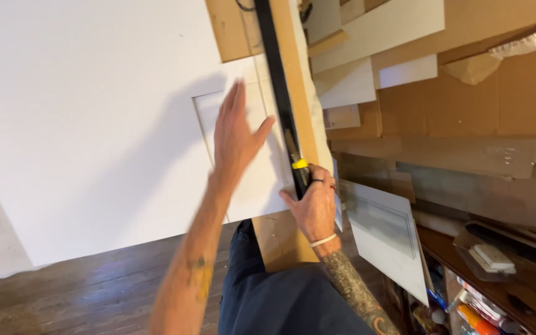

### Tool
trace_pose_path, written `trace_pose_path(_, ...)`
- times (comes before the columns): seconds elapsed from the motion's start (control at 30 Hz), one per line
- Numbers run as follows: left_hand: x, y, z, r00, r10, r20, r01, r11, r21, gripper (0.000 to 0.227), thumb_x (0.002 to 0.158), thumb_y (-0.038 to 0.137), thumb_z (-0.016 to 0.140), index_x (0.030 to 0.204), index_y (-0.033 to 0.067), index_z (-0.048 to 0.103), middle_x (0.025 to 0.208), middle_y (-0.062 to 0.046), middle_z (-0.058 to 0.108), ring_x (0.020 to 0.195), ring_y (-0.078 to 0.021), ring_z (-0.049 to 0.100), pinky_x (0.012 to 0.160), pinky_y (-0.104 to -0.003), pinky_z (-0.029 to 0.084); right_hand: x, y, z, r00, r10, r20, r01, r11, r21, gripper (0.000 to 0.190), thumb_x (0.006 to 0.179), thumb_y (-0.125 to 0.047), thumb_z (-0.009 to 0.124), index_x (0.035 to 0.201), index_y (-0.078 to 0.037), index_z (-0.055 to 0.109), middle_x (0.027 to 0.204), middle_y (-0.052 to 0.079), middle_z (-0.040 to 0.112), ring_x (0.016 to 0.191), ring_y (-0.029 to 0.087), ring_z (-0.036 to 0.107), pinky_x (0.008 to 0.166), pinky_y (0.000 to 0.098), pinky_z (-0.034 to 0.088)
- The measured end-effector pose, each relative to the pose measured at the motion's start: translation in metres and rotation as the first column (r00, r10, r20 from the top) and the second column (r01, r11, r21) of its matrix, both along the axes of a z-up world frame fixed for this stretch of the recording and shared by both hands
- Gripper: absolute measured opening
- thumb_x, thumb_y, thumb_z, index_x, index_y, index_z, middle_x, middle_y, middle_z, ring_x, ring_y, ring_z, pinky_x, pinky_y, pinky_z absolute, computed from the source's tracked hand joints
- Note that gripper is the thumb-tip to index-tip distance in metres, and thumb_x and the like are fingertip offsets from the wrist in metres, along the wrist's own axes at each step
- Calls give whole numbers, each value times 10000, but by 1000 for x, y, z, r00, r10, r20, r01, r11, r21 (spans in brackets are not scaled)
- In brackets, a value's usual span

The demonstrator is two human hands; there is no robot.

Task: Cutting a foam board to size and fitting it into a wooden frame using a utility knife and pencil.

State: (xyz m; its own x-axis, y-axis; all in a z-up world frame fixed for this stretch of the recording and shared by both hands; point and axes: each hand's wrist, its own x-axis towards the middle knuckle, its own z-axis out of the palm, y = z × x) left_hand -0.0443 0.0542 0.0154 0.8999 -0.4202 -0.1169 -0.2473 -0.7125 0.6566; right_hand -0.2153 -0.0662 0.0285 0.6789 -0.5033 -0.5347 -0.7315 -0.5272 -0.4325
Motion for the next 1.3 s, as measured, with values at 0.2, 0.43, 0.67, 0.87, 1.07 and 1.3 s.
trace_pose_path(0.2,-161,65,18,856,437,-275,-488,859,-155,596,921,236,743,1444,38,539,1290,-239,559,1220,-429,591,992,-486,529,-6,-12,-17,994,-100,-40,98,994,-53,953,640,-373,945,1432,-176,452,1268,173,604,1173,429,659,1027,556,532)
trace_pose_path(0.43,-237,73,-7,-118,230,-966,-993,-32,114,564,900,133,810,1333,42,460,1276,-163,478,1246,-306,517,973,-404,515,-15,-28,-14,983,-150,106,149,989,17,902,628,-265,955,1357,-122,444,1251,233,621,1217,468,619,1047,545,492)
trace_pose_path(0.67,-254,70,-63,-40,332,-943,-997,-76,15,358,840,245,906,759,90,594,807,-75,670,681,-145,585,512,-216,500,-27,-64,-19,994,-84,76,83,996,18,927,649,-310,958,1366,-75,420,1238,287,659,1210,488,618,1056,593,481)
trace_pose_path(0.87,-276,66,-2,244,419,-875,-961,-14,-275,220,889,128,830,1000,19,675,857,-127,685,777,-229,731,604,-305,628,-31,-121,-45,986,-90,138,75,990,116,919,633,-338,985,1361,-107,475,1202,200,697,1218,422,625,1019,560,500)
trace_pose_path(1.07,-332,107,46,334,574,-747,-922,33,-387,221,953,98,668,1141,-8,621,1009,-184,722,810,-217,702,793,-363,666,-31,-65,3,969,17,246,-39,995,87,719,700,-257,959,1226,-63,509,1102,142,722,1005,301,708,939,425,565)
trace_pose_path(1.3,-361,155,54,246,616,-748,-895,-153,-420,212,961,90,665,1152,-1,651,990,-151,735,797,-242,712,750,-379,656,-35,-35,-1,928,85,364,-97,995,16,644,771,-337,861,1270,-66,557,1044,150,753,1003,360,718,900,419,514)
